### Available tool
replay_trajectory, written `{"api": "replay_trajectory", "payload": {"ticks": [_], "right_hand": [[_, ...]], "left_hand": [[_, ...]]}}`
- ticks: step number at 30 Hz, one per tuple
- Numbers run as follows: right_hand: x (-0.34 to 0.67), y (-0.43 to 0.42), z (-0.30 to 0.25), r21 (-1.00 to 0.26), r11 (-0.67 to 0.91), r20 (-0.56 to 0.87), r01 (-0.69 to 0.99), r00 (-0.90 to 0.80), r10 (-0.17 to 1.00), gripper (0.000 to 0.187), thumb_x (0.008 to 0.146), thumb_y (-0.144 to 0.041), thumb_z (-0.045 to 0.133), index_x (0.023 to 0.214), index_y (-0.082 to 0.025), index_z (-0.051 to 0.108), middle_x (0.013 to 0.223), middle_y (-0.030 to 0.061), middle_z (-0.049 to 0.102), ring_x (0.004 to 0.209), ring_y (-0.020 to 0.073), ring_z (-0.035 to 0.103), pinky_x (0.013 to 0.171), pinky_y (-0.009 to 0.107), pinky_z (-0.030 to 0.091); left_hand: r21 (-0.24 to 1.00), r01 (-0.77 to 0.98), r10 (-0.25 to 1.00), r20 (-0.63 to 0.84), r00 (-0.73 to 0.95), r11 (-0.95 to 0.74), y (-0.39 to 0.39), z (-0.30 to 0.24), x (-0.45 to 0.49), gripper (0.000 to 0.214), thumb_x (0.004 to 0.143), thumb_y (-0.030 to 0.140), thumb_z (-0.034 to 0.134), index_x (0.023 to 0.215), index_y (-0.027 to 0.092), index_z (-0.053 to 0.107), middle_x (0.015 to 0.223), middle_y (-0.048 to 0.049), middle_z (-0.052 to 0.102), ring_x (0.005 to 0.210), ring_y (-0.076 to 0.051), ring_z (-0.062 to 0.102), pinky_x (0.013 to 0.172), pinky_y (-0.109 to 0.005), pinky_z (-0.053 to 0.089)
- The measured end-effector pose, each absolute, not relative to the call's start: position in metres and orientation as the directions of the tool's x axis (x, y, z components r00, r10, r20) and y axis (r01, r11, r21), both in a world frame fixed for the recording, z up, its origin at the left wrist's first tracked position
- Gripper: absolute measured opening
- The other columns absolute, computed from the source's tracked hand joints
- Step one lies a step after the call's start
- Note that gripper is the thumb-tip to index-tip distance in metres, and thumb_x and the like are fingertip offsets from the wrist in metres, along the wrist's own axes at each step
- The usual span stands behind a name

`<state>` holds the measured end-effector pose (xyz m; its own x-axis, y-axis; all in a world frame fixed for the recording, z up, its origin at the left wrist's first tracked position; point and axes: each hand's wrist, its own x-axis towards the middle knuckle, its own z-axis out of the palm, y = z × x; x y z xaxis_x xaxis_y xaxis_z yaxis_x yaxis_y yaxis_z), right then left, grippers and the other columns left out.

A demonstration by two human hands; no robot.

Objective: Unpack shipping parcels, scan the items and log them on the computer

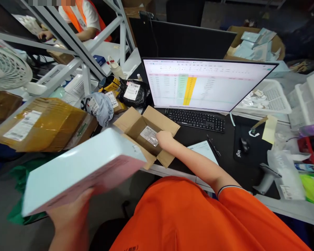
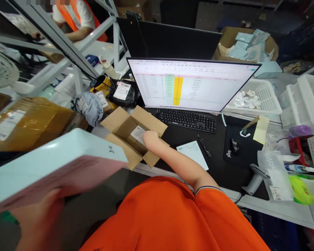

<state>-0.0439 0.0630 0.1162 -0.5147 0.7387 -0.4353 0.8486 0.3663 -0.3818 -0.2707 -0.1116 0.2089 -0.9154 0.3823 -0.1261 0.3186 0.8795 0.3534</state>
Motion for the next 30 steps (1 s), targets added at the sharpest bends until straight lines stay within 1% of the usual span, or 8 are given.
{"api": "replay_trajectory", "payload": {"ticks": [3,5,7,10,16,20,24,30], "right_hand": [[0.008,0.052,0.139,-0.432,0.322,-0.269,0.842,-0.462,0.845,0.031,0.093,-0.017,0.056,0.118,-0.014,0.073,0.118,0.0150,0.074,0.110,0.0243,0.070,0.095,0.037,0.054],[0.060,0.043,0.149,-0.569,0.265,-0.020,0.779,-0.335,0.942,0.031,0.089,-0.021,0.060,0.116,-0.019,0.075,0.111,0.0082,0.076,0.098,0.0190,0.070,0.090,0.031,0.055],[0.115,0.038,0.150,-0.647,0.174,0.160,0.743,-0.091,0.983,0.032,0.087,-0.029,0.061,0.113,-0.018,0.076,0.104,0.0075,0.075,0.083,0.0176,0.068,0.079,0.031,0.056],[0.180,0.044,0.124,-0.590,0.031,0.196,0.807,0.106,0.975,0.036,0.085,-0.040,0.062,0.108,-0.016,0.078,0.093,0.0086,0.074,0.078,0.0207,0.066,0.082,0.037,0.054],[0.189,0.063,0.020,-0.331,0.098,-0.026,0.939,-0.113,0.993,0.037,0.083,-0.032,0.056,0.104,-0.009,0.077,0.097,0.0183,0.073,0.093,0.0303,0.065,0.089,0.042,0.050],[0.169,0.057,-0.007,-0.250,0.067,-0.113,0.966,-0.098,0.989,0.045,0.087,-0.036,0.055,0.119,-0.010,0.073,0.113,0.0230,0.068,0.099,0.0340,0.064,0.085,0.044,0.050],[0.167,0.045,0.004,-0.261,0.040,-0.079,0.964,-0.063,0.995,0.065,0.088,-0.048,0.057,0.142,-0.012,0.059,0.132,0.0255,0.060,0.113,0.0392,0.061,0.089,0.049,0.050],[0.197,-0.001,0.025,-0.385,-0.020,0.050,0.923,0.042,0.998,0.065,0.085,-0.050,0.057,0.136,-0.009,0.063,0.124,0.0234,0.061,0.120,0.0374,0.058,0.101,0.050,0.048]], "left_hand": [[0.788,0.157,0.460,-0.174,-0.870,0.595,-0.156,0.183,-0.254,0.039,0.081,0.035,0.046,0.113,0.045,0.066,0.110,0.0152,0.079,0.121,-0.029,0.070,0.085,-0.052,0.064],[0.899,-0.045,0.468,-0.269,-0.842,0.436,-0.176,0.161,-0.247,0.048,0.082,0.043,0.056,0.129,0.052,0.060,0.131,0.0158,0.071,0.136,-0.030,0.059,0.097,-0.051,0.062],[0.879,-0.178,0.434,-0.383,-0.816,0.441,-0.188,0.142,-0.242,0.057,0.082,0.050,0.061,0.139,0.044,0.057,0.142,0.0060,0.067,0.139,-0.032,0.056,0.104,-0.050,0.059],[0.848,-0.314,0.406,-0.490,-0.771,0.427,-0.197,0.128,-0.232,0.057,0.081,0.050,0.069,0.134,0.031,0.062,0.136,-0.0050,0.070,0.133,-0.032,0.062,0.103,-0.046,0.061],[0.832,-0.498,0.477,-0.551,-0.685,0.245,-0.203,0.131,-0.204,0.067,0.054,0.045,0.096,0.108,0.016,0.069,0.115,-0.0124,0.077,0.113,-0.032,0.071,0.099,-0.043,0.059],[0.844,-0.491,0.541,-0.523,-0.659,0.217,-0.208,0.131,-0.195,0.073,0.051,0.048,0.098,0.110,0.016,0.069,0.117,-0.0138,0.076,0.113,-0.032,0.070,0.099,-0.043,0.056],[0.839,-0.502,0.615,-0.512,-0.600,0.209,-0.213,0.127,-0.190,0.072,0.058,0.048,0.096,0.116,0.016,0.068,0.121,-0.0148,0.074,0.116,-0.033,0.068,0.099,-0.044,0.055],[0.814,-0.539,0.670,-0.525,-0.524,0.217,-0.211,0.124,-0.183,0.075,0.061,0.049,0.095,0.121,0.016,0.067,0.126,-0.0146,0.073,0.120,-0.033,0.066,0.103,-0.044,0.052]]}}
